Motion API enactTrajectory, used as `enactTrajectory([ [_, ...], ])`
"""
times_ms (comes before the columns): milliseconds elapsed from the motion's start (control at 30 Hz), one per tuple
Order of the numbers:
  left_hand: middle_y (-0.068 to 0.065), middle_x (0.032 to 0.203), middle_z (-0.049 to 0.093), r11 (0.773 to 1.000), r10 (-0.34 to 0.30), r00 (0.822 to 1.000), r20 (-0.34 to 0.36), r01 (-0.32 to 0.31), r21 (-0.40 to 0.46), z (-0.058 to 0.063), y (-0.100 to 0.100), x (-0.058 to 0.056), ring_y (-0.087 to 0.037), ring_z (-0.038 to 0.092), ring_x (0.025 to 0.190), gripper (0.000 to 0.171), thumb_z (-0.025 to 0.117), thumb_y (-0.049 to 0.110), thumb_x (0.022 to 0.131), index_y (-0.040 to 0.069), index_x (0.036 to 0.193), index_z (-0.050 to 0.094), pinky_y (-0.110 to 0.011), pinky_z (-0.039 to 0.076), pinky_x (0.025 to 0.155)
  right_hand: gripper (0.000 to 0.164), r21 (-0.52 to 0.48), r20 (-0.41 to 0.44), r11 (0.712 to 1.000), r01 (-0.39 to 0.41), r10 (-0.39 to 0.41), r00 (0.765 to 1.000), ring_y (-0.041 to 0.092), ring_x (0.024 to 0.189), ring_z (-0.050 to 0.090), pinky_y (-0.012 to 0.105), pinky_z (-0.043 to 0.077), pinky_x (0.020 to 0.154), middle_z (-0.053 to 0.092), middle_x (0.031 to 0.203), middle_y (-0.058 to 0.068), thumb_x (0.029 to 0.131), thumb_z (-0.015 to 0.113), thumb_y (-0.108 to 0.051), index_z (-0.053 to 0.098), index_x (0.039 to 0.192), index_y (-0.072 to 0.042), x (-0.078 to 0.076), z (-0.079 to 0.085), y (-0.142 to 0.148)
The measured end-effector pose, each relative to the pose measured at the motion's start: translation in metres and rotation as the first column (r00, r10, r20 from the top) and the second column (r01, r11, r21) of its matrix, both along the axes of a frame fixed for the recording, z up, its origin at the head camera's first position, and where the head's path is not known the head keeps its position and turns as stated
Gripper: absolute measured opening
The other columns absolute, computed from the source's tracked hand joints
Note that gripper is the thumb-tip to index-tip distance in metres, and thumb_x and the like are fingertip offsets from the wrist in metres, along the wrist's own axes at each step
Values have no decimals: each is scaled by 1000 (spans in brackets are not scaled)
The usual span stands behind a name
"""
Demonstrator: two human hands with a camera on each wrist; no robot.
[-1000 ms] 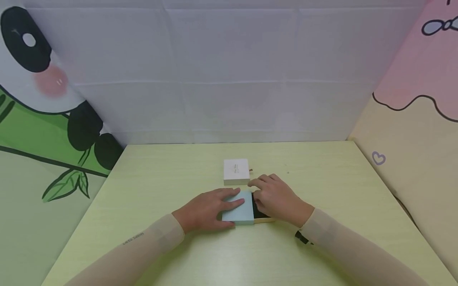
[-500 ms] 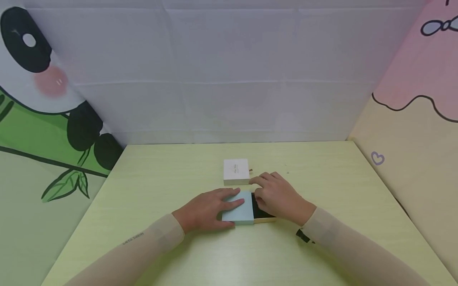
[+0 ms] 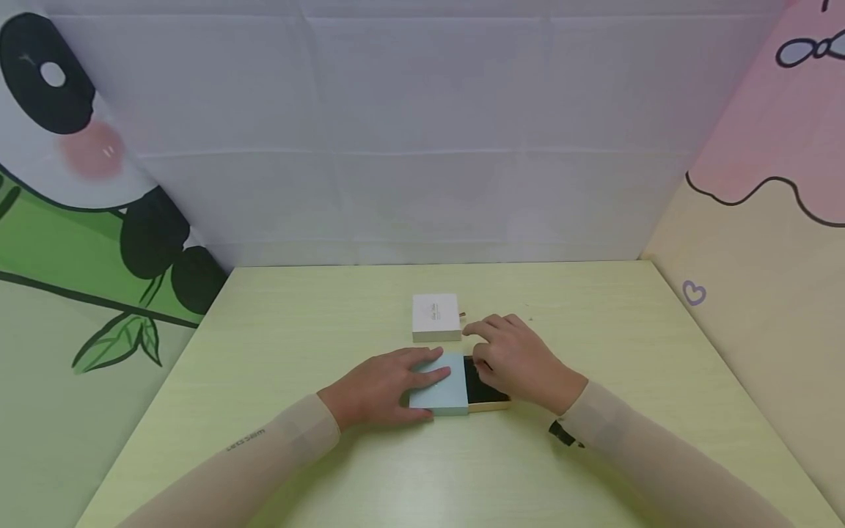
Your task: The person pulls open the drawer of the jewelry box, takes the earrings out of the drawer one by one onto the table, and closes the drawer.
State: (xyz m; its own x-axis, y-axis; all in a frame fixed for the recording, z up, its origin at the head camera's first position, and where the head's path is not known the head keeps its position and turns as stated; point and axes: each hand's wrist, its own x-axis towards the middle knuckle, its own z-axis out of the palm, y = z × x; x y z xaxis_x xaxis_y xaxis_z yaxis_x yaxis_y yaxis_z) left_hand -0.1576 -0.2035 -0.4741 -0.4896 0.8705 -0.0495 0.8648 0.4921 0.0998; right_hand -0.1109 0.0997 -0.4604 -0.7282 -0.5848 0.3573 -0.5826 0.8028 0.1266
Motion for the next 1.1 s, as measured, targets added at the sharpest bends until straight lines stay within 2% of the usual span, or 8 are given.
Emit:
enactTrajectory([
  [467,-5,189,50,1000,1,1000,8,-1,-1,0,0,-1,-30,57,170,77,81,57,109,33,178,55,-49,62,128,9,7,-19,1000,10,-10,1000,26,127,79,44,67,103,86,138,2,98,96,-21,90,91,-20,-1,1,4],
  [1100,-5,189,51,1000,-8,1000,2,8,1,0,0,-1,-29,57,170,77,81,57,109,33,178,56,-49,59,131,9,-5,-5,1000,19,-19,1000,27,128,79,44,66,104,85,139,3,97,96,-20,90,91,-20,0,2,7],
])
